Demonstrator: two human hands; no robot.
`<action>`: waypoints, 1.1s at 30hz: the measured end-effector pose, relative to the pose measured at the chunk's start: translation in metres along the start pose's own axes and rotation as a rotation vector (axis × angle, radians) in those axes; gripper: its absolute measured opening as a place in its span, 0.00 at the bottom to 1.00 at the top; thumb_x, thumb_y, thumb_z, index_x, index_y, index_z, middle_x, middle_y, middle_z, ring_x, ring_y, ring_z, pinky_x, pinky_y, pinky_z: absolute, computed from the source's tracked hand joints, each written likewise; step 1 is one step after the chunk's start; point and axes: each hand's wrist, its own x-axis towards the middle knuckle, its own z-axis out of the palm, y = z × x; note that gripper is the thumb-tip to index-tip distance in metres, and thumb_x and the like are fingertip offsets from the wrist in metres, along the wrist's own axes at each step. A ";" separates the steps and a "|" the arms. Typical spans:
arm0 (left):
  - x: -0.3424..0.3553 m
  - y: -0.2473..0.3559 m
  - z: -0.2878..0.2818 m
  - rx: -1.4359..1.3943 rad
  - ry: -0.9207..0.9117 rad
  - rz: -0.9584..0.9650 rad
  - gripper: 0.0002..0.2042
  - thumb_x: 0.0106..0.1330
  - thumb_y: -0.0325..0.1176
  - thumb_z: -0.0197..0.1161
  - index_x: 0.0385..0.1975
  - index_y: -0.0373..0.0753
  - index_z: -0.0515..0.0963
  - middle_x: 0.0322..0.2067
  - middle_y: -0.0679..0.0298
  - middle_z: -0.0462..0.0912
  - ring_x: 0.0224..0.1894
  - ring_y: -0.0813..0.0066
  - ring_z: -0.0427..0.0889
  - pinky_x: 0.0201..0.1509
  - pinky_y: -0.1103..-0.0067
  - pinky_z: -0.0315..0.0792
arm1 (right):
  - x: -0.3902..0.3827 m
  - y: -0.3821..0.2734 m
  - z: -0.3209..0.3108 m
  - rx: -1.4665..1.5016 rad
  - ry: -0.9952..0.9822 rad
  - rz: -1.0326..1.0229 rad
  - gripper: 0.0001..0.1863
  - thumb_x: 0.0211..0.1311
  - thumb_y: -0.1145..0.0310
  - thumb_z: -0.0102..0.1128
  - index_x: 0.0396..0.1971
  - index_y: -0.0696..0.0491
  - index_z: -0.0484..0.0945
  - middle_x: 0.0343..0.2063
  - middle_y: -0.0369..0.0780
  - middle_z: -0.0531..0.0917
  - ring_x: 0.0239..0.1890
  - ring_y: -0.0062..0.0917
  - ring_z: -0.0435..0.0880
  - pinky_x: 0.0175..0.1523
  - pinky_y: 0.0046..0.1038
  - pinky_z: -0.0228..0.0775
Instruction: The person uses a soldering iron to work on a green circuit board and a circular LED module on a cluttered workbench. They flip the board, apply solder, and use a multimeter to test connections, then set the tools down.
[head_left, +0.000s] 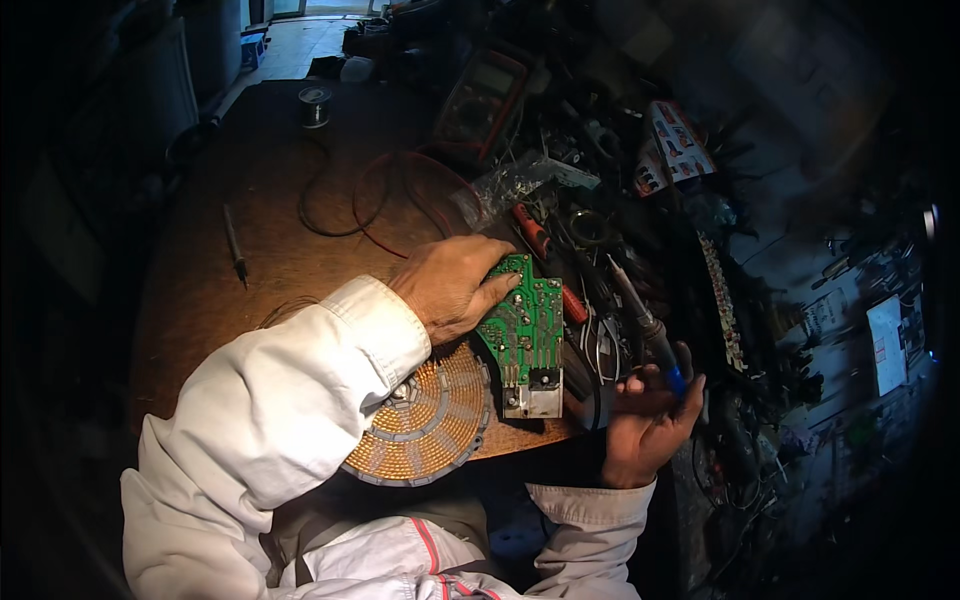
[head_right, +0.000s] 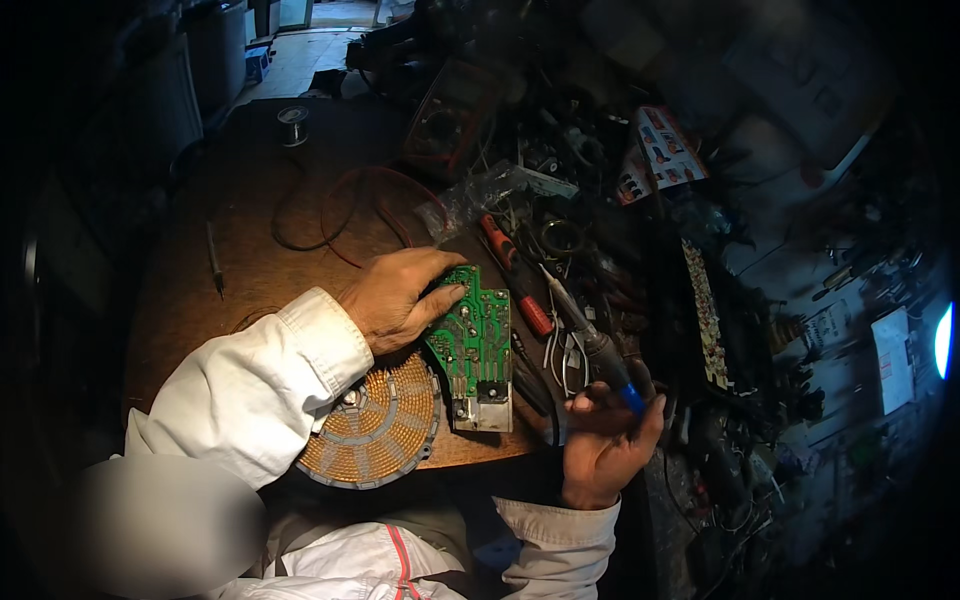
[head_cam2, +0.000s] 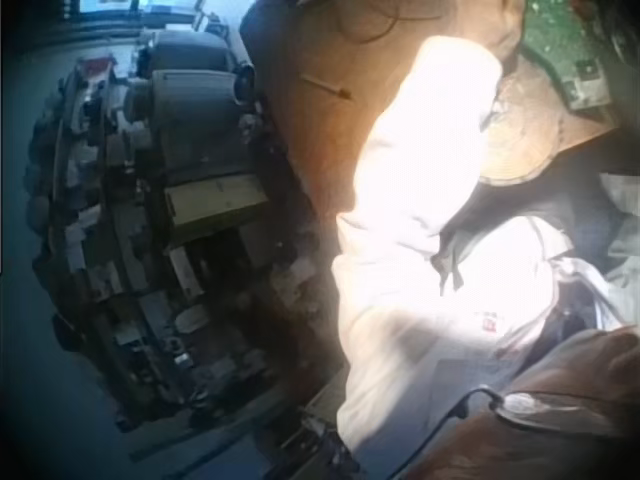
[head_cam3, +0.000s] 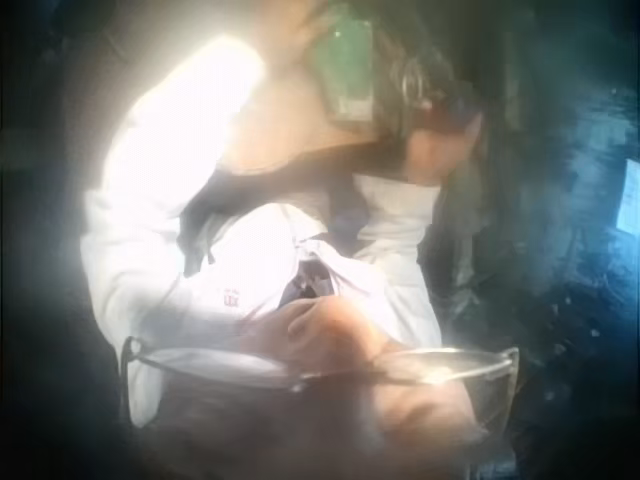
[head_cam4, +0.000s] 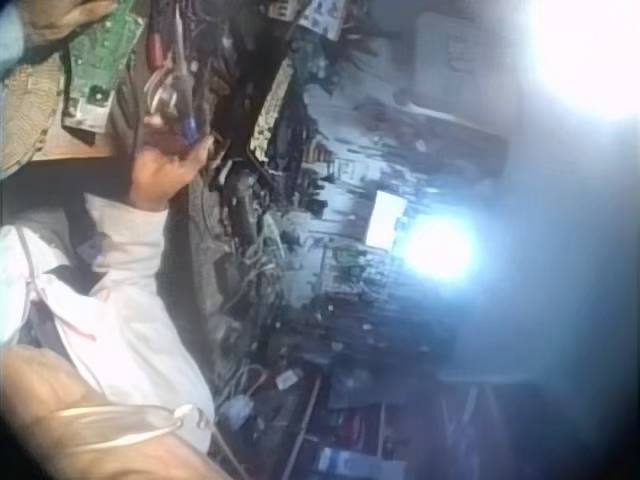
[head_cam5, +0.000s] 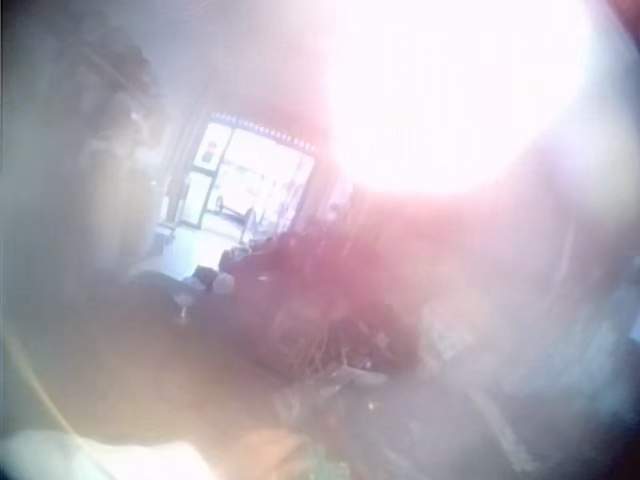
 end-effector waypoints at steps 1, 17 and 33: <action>-0.004 0.002 -0.002 0.005 -0.002 -0.014 0.18 0.69 0.40 0.63 0.50 0.32 0.79 0.42 0.48 0.84 0.44 0.53 0.85 0.47 0.68 0.80 | -0.009 0.007 0.018 -0.008 0.020 -0.020 0.32 0.66 0.48 0.62 0.65 0.47 0.67 0.41 0.46 0.86 0.37 0.37 0.86 0.48 0.46 0.80; 0.004 0.006 -0.001 0.001 0.017 -0.004 0.16 0.69 0.37 0.64 0.48 0.31 0.79 0.39 0.49 0.84 0.41 0.53 0.86 0.43 0.68 0.81 | -0.033 0.073 0.025 -0.677 0.116 -0.607 0.25 0.70 0.60 0.59 0.57 0.64 0.70 0.42 0.50 0.82 0.38 0.33 0.86 0.41 0.35 0.83; 0.004 0.004 -0.001 0.043 -0.026 -0.009 0.17 0.68 0.37 0.63 0.49 0.31 0.78 0.40 0.49 0.84 0.42 0.52 0.85 0.45 0.67 0.80 | -0.029 0.085 0.019 -0.868 0.226 -0.691 0.18 0.66 0.62 0.63 0.44 0.63 0.77 0.28 0.42 0.81 0.23 0.21 0.79 0.28 0.21 0.71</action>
